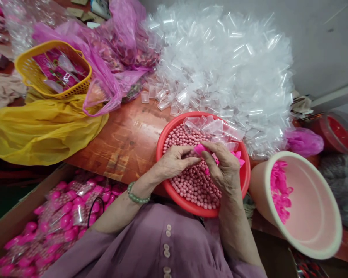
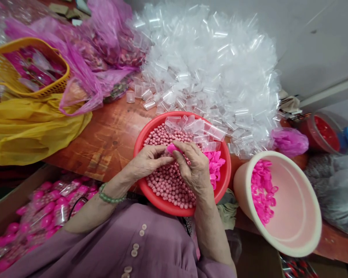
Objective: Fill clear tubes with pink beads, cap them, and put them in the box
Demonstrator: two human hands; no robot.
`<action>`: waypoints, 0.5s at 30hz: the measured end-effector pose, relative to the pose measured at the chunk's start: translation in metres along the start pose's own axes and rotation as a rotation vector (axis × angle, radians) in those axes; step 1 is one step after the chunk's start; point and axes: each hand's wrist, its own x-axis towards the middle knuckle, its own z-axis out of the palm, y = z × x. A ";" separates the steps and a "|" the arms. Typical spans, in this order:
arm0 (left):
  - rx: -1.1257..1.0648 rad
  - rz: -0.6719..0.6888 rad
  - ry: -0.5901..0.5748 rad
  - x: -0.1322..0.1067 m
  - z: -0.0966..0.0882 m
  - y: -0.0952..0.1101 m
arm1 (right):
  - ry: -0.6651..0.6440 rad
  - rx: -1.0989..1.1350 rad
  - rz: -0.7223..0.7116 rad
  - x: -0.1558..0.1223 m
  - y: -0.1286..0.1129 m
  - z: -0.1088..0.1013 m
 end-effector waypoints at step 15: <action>0.033 -0.054 -0.131 -0.002 -0.004 -0.002 | -0.221 -0.050 -0.049 -0.001 0.002 -0.003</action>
